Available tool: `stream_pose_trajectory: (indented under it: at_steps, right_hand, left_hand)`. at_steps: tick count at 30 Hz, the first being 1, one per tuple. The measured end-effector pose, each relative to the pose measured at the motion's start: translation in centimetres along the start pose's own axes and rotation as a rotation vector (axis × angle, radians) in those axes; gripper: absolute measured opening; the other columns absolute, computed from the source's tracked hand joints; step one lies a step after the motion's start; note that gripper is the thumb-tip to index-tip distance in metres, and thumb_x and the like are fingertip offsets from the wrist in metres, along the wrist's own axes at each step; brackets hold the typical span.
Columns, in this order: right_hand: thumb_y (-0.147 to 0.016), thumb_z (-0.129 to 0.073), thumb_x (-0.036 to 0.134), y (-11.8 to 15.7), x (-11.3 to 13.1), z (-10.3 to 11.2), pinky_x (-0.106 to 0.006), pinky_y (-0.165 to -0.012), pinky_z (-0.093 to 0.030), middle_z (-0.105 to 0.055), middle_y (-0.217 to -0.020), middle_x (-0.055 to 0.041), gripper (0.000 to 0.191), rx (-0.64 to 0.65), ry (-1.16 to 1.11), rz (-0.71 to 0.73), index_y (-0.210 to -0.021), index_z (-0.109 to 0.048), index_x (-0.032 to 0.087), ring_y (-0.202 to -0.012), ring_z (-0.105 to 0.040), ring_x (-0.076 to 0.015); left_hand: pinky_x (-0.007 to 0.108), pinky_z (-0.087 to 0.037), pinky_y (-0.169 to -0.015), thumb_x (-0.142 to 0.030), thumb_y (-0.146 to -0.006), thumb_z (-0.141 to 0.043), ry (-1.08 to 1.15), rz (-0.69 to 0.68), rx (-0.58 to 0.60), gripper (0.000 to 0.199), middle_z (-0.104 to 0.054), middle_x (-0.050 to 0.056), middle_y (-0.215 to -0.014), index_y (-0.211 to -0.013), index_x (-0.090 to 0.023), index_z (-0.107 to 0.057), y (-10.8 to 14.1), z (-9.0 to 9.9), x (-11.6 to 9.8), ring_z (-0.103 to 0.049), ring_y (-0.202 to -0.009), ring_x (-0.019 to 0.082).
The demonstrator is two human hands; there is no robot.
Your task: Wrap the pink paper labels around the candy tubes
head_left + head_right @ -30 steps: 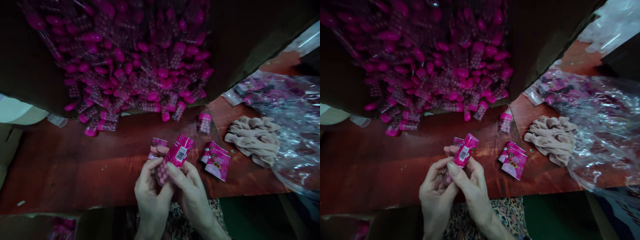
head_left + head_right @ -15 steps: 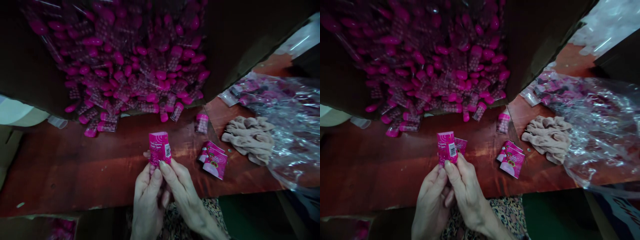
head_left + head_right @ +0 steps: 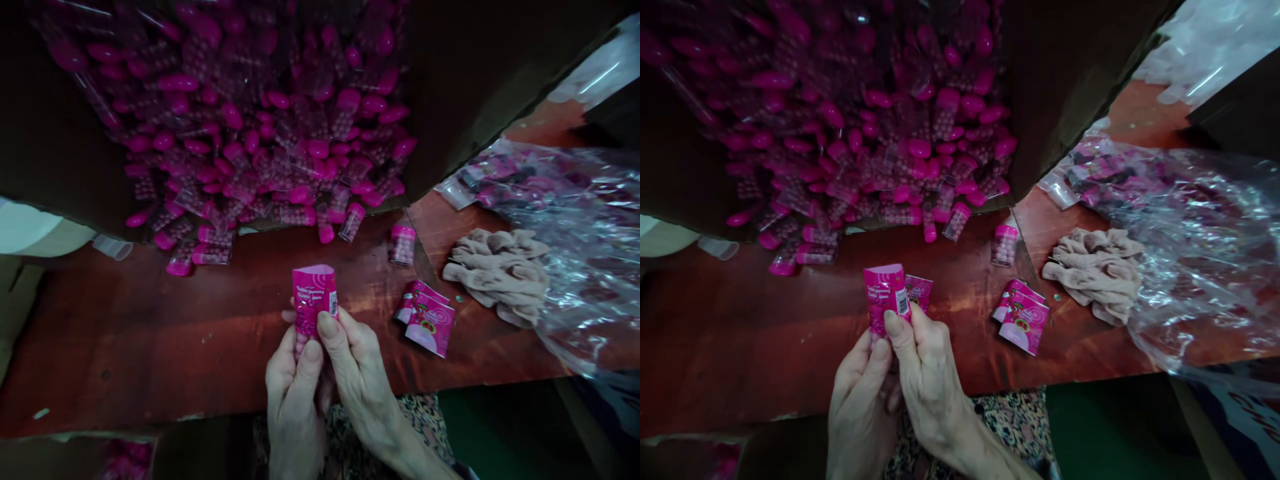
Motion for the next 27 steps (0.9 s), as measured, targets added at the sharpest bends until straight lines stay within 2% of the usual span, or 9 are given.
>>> stream_pose_trajectory:
  at_steps: [4, 6, 9, 12, 16, 18, 22, 27]
  right_hand:
    - [-0.089, -0.041, 0.049, 0.4, -0.5, -0.5, -0.021, -0.063, -0.05, -0.063, -0.081, -0.0039, 0.038, -0.017, -0.078, -0.036, -0.107, -0.064, 0.023, -0.074, -0.059, -0.014]
    - [-0.09, -0.039, 0.049, 0.4, -0.5, -0.7, -0.023, -0.068, -0.05, -0.064, -0.082, -0.0046, 0.04, 0.024, -0.153, -0.034, -0.104, -0.066, 0.023, -0.076, -0.059, -0.0145]
    - [-0.088, -0.042, 0.05, 0.1, -0.5, -0.5, -0.02, -0.049, -0.048, -0.059, -0.065, -0.0007, 0.041, 0.092, -0.223, -0.063, -0.093, -0.068, 0.019, -0.053, -0.056, -0.011]
    - [-0.083, -0.049, 0.052, -0.5, -0.3, 0.4, -0.017, -0.035, -0.039, -0.049, -0.048, 0.0056, 0.038, 0.088, -0.246, -0.079, -0.086, -0.067, 0.018, -0.036, -0.045, -0.0074]
    - [-0.083, -0.051, 0.051, -1.3, 0.3, 0.7, -0.016, -0.033, -0.033, -0.046, -0.04, 0.0057, 0.04, 0.042, -0.278, -0.032, -0.07, -0.066, 0.017, -0.034, -0.042, -0.0066]
    - [-0.084, -0.05, 0.049, -1.4, 0.1, 0.2, -0.015, -0.031, -0.027, -0.041, -0.036, 0.0068, 0.042, 0.018, -0.335, -0.057, -0.064, -0.064, 0.016, -0.03, -0.035, -0.0046]
    - [-0.085, -0.048, 0.051, -0.9, -0.5, -1.0, -0.015, -0.032, -0.019, -0.033, -0.035, 0.0078, 0.046, -0.085, -0.398, -0.068, -0.067, -0.068, 0.014, -0.033, -0.021, -0.0033]
    - [-0.082, -0.048, 0.056, -0.3, -0.7, -1.5, -0.018, -0.031, -0.025, -0.043, -0.041, 0.0037, 0.048, -0.072, -0.425, -0.109, -0.074, -0.071, 0.015, -0.034, -0.031, -0.0065]
  left_hand:
    - [0.013, -0.022, -0.038, -0.037, -0.076, -0.063, -0.018, -0.037, -0.06, 0.021, -0.034, -0.007, -0.051, -0.081, -0.016, -0.064, 0.4, 0.3, 0.0, -0.024, -0.042, 0.003]
    - [0.012, -0.024, -0.039, -0.036, -0.076, -0.063, -0.007, -0.037, -0.071, 0.021, -0.037, -0.006, -0.053, -0.083, -0.016, -0.064, 0.3, 0.4, 0.1, -0.026, -0.043, 0.003]
    - [0.012, -0.024, -0.039, -0.034, -0.075, -0.064, 0.02, -0.02, -0.034, 0.022, -0.042, -0.005, -0.057, -0.086, -0.016, -0.064, -0.2, 0.2, 0.4, -0.028, -0.045, 0.003]
    - [0.012, -0.02, -0.036, -0.034, -0.077, -0.061, 0.024, 0.02, 0.056, 0.02, -0.042, -0.005, -0.053, -0.074, -0.015, -0.059, -0.6, -0.2, 0.6, -0.025, -0.041, 0.003]
    - [0.012, -0.02, -0.036, -0.033, -0.078, -0.06, 0.025, 0.058, 0.066, 0.022, -0.045, -0.004, -0.051, -0.068, -0.014, -0.055, -0.5, -0.2, 0.4, -0.027, -0.04, 0.002]
    - [0.011, -0.024, -0.037, -0.033, -0.076, -0.063, 0.048, 0.057, 0.027, 0.023, -0.045, -0.004, -0.051, -0.066, -0.014, -0.055, -0.3, -0.1, 0.3, -0.032, -0.041, 0.002]
    - [0.011, -0.036, -0.044, -0.034, -0.072, -0.067, 0.093, 0.041, -0.091, 0.022, -0.047, -0.005, -0.052, -0.068, -0.015, -0.058, 0.2, 0.2, 0.3, -0.042, -0.047, 0.004]
    - [0.013, -0.04, -0.047, -0.033, -0.07, -0.069, 0.119, 0.031, -0.122, 0.02, -0.051, -0.004, -0.057, -0.081, -0.018, -0.063, 0.2, 0.1, 0.3, -0.048, -0.051, 0.005]
Point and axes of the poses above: each hand's wrist, its own y-axis away from the middle knuckle, its own z-axis out of the back of the hand, x = y × z, the point moved 4 cm from there along -y, towards the middle knuckle
